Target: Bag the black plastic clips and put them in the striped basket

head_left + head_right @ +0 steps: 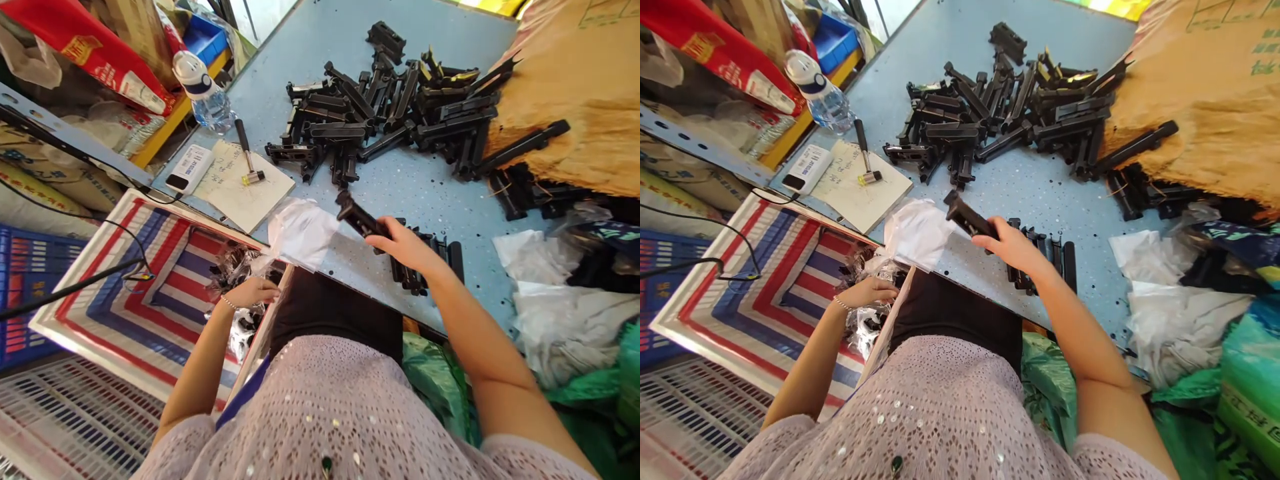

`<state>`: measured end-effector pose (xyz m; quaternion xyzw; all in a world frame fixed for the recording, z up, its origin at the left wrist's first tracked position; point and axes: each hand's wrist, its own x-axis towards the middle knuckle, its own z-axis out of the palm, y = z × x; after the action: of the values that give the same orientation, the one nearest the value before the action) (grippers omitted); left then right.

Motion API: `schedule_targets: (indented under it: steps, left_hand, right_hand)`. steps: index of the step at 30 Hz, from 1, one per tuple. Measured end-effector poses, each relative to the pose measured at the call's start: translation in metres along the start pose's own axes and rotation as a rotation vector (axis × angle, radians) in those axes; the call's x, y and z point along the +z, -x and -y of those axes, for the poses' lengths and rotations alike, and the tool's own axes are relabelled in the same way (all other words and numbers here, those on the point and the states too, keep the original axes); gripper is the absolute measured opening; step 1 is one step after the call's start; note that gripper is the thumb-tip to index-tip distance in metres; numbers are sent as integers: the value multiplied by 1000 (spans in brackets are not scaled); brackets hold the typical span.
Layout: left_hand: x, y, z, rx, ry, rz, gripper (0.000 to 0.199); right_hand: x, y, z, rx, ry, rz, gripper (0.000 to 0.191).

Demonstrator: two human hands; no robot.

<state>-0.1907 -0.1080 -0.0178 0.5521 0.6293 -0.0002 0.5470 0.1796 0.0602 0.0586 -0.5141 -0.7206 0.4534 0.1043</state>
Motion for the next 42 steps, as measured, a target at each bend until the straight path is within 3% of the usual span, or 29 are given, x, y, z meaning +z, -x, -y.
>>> schedule_targets:
  steps: [2,4,5,6,8,11,14,16,18,21,23,28,33,36,38,40,42]
  left_hand:
    - [3,-6,-41,291,136,-102,31]
    - [11,-24,-83,497,133,-461,30]
    - [15,-36,-101,510,67,-625,25]
    - [17,-48,-114,491,-1,-714,18]
    - [18,-71,-127,423,-60,-799,8]
    - [7,-89,-122,363,180,-745,10]
    - [-2,-89,-113,369,528,-613,14]
    - [-4,-84,-112,415,575,-611,14]
    - [-6,-78,-111,469,416,-680,8]
    - [-12,-69,-107,500,42,-774,34]
    - [-17,-65,-105,506,-81,-796,50]
    - [-16,-59,-103,600,-128,-813,69]
    - [5,-45,-101,792,-319,-941,72]
    - [25,-35,-104,950,-423,-819,77]
    - [37,-30,-108,1004,-462,-687,79]
    - [46,-26,-114,1004,-486,-602,77]
    - [47,-19,-118,1012,-492,-612,70]
  right_hand:
    - [22,1,3,1,-403,-14,51]
    - [43,-1,6,-8,-717,19,41]
    - [51,-2,7,0,-817,36,37]
    - [57,-3,8,14,-885,44,34]
    - [64,-1,9,43,-975,31,29]
    - [66,4,7,79,-1107,31,27]
    - [75,0,8,111,-1210,160,28]
    - [86,-7,10,132,-1241,253,28]
    - [95,-14,11,144,-1230,239,27]
    - [96,-10,7,129,-1152,27,29]
    - [90,3,3,114,-1112,-32,36]
    - [81,31,-3,170,-1105,285,33]
    - [89,24,-13,234,-1237,318,34]
    - [97,16,-13,206,-1344,259,49]
    - [105,15,-5,163,-1344,140,58]
    - [115,19,7,93,-1207,-24,55]
    - [122,30,22,13,-1031,-132,43]
